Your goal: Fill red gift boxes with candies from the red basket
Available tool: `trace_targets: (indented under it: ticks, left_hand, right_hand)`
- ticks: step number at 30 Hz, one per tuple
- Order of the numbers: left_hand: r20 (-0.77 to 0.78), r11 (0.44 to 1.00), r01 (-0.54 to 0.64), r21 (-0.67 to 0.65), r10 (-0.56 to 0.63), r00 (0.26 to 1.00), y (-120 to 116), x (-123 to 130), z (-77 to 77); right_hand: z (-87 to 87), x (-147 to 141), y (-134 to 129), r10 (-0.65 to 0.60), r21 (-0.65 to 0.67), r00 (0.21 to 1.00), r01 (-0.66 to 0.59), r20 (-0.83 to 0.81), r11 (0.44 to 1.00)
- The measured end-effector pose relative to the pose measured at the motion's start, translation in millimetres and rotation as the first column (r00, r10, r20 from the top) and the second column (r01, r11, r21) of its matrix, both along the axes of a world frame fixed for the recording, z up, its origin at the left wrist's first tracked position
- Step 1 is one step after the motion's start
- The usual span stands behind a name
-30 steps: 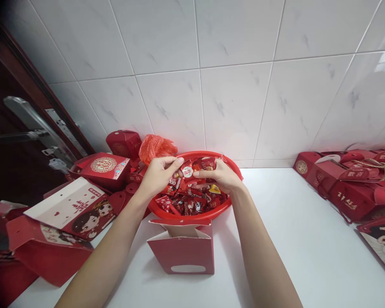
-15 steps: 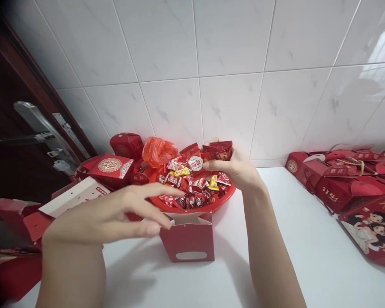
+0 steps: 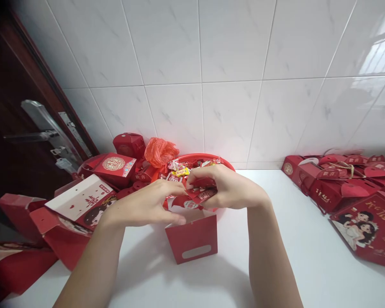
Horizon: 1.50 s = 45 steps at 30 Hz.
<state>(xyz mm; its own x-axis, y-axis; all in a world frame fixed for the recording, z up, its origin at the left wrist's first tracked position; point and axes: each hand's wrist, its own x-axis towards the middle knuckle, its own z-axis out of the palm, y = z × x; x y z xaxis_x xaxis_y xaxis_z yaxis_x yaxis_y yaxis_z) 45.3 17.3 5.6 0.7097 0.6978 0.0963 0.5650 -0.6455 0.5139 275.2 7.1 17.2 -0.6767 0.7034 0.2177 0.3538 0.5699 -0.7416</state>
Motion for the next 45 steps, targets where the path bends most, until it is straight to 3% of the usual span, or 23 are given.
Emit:
trace_targets:
  ticks: [4, 10, 19, 24, 30, 34, 45]
  left_hand:
    - [-0.076, 0.997, -0.013, -0.076, 0.007, 0.997, 2.4, 0.0, 1.5]
    - [-0.024, 0.99, 0.034, -0.136, -0.038, 0.999, 4.6, -1.3, 0.3]
    - [-0.036, 0.994, -0.021, -0.106, 0.017, 0.999, 4.8, -1.1, -1.3]
    - [-0.012, 0.993, 0.013, -0.116, -0.015, 1.0, 4.8, -0.8, -1.0]
    - [-0.017, 0.994, -0.015, -0.105, 0.013, 1.0, 5.3, -0.7, -1.9]
    - [0.011, 0.987, 0.039, -0.154, -0.038, 0.999, 5.4, -0.3, -1.9]
    - [-0.035, 0.993, -0.007, -0.115, 0.003, 0.999, 6.1, -1.3, -0.9]
  right_hand:
    - [-2.0, -5.2, 1.2, 0.005, 0.039, 0.99, -0.011, 0.144, 0.999]
    - [-4.3, -12.9, 4.2, 0.069, 0.027, 0.963, -0.079, 0.26, 0.997]
    - [-4.4, -16.8, 4.9, 0.047, -0.006, 0.978, -0.046, 0.203, 0.999]
    - [-5.9, -20.0, 7.3, 0.036, 0.067, 0.969, -0.054, 0.245, 0.996]
    - [-5.2, -20.0, 6.6, 0.059, 0.032, 0.966, -0.069, 0.253, 0.997]
    - [-7.3, -20.7, 7.9, 0.074, -0.01, 0.96, -0.074, 0.27, 0.997]
    - [-6.7, -18.2, 7.5, 0.019, 0.056, 0.966, -0.034, 0.258, 0.998]
